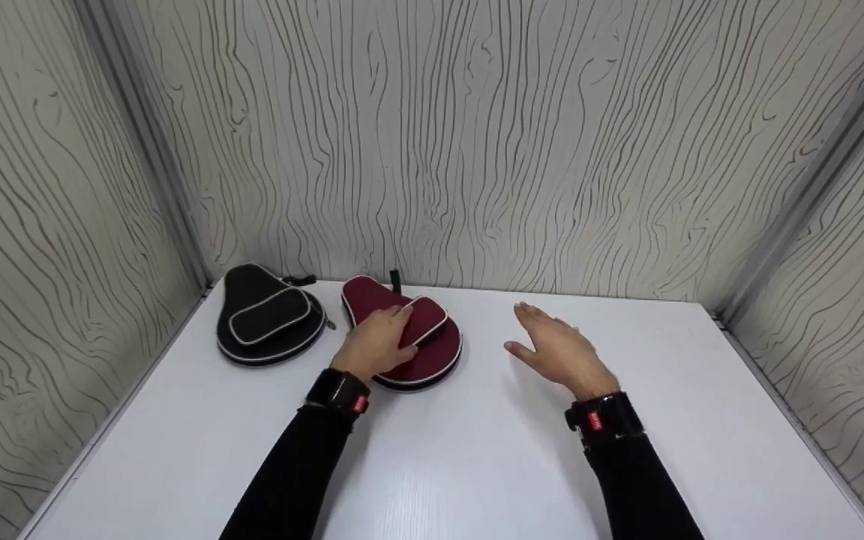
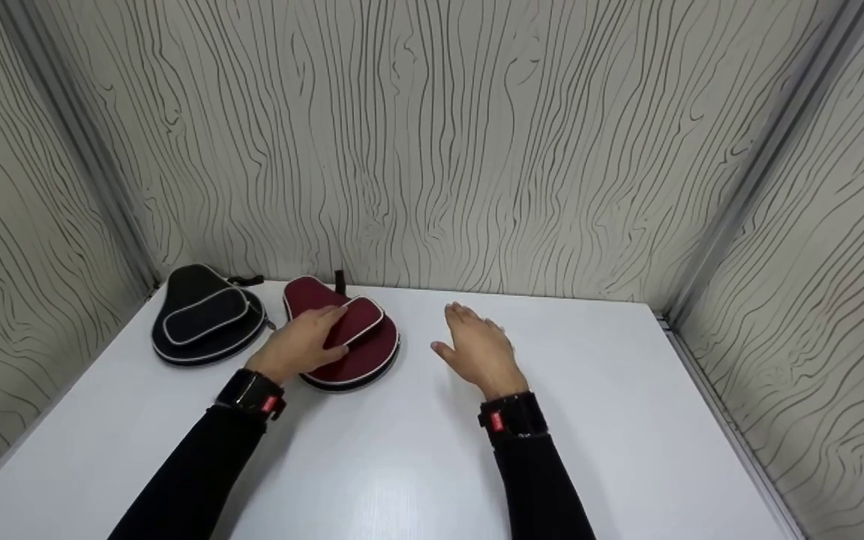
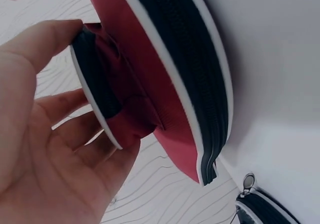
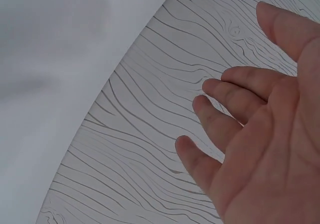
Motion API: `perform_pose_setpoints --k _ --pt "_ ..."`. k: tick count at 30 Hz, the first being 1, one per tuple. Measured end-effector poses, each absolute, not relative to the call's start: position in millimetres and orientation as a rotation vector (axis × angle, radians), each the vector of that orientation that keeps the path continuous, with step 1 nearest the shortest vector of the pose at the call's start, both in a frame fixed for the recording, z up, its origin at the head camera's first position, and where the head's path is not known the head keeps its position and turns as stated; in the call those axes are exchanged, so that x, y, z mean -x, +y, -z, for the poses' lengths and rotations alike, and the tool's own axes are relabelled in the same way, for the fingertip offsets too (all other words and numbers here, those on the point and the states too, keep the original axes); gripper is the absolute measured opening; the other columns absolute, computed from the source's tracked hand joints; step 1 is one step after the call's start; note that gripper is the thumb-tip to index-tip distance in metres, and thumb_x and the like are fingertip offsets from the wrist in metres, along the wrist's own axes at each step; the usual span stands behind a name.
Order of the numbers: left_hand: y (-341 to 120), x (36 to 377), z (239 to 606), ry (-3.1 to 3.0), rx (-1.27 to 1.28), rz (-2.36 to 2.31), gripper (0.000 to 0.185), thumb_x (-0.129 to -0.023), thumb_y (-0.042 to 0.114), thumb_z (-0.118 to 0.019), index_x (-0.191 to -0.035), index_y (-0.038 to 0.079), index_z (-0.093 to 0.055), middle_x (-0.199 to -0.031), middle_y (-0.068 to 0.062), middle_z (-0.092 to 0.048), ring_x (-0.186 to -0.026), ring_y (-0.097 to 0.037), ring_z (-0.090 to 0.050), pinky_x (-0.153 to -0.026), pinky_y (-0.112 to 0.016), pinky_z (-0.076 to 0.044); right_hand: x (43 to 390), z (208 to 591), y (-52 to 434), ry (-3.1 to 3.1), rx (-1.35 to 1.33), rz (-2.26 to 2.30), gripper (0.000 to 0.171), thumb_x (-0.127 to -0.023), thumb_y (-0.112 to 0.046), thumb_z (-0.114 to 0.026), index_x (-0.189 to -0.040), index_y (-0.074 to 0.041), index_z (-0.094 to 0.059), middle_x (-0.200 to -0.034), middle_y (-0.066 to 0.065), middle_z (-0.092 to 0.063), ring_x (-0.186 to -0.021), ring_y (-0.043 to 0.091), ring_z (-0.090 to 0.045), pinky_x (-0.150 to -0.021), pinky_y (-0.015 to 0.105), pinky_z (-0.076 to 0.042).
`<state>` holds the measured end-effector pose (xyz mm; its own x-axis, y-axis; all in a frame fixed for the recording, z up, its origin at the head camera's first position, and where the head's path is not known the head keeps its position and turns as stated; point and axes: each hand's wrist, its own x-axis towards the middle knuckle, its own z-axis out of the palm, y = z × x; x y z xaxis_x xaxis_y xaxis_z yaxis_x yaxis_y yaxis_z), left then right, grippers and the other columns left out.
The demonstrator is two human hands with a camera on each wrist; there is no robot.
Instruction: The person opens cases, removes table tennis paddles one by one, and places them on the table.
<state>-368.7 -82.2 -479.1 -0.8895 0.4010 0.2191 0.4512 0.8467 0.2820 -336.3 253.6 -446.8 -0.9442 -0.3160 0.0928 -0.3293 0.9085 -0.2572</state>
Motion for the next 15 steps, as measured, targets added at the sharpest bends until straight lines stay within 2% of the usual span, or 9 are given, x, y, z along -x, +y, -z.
perform_pose_setpoints --k 3,7,11,15 --pt "-79.1 362.5 477.4 -2.881 0.703 0.510 0.076 -0.108 0.027 -0.085 -0.170 -0.005 -0.055 -0.169 -0.030 -0.064 -0.158 -0.047 -0.064 -0.136 -0.055 -0.053 334.5 451.3 252.5 -3.022 -0.522 -0.464 0.074 -0.119 -0.034 -0.070 -0.177 0.003 -0.045 -0.185 0.025 -0.047 -0.171 0.048 -0.050 -0.136 0.073 -0.046" --pt "-73.5 352.4 476.8 -2.909 0.736 0.533 0.078 -0.110 0.030 -0.083 -0.173 -0.004 -0.052 -0.174 -0.029 -0.060 -0.162 -0.045 -0.061 -0.137 -0.055 -0.052 329.9 461.4 253.6 -3.036 -0.549 -0.514 0.067 -0.118 -0.030 -0.071 -0.173 0.004 -0.052 -0.178 0.028 -0.057 -0.167 0.049 -0.055 -0.137 0.067 -0.047" --pt "-68.3 342.4 479.2 -2.936 0.754 0.543 0.079 -0.112 0.032 -0.082 -0.175 -0.001 -0.050 -0.177 -0.027 -0.058 -0.164 -0.044 -0.060 -0.136 -0.056 -0.053 324.0 474.0 257.1 -3.060 -0.608 -0.547 0.060 -0.117 -0.026 -0.074 -0.165 0.007 -0.060 -0.169 0.030 -0.064 -0.163 0.052 -0.059 -0.136 0.067 -0.048" --pt "-61.5 332.9 480.1 -2.953 0.786 0.532 0.080 -0.112 0.034 -0.082 -0.176 -0.001 -0.049 -0.177 -0.026 -0.057 -0.164 -0.042 -0.060 -0.135 -0.055 -0.054 321.3 482.8 261.5 -3.050 -0.678 -0.574 0.050 -0.114 -0.022 -0.077 -0.152 0.009 -0.069 -0.151 0.029 -0.074 -0.149 0.050 -0.069 -0.127 0.066 -0.057"
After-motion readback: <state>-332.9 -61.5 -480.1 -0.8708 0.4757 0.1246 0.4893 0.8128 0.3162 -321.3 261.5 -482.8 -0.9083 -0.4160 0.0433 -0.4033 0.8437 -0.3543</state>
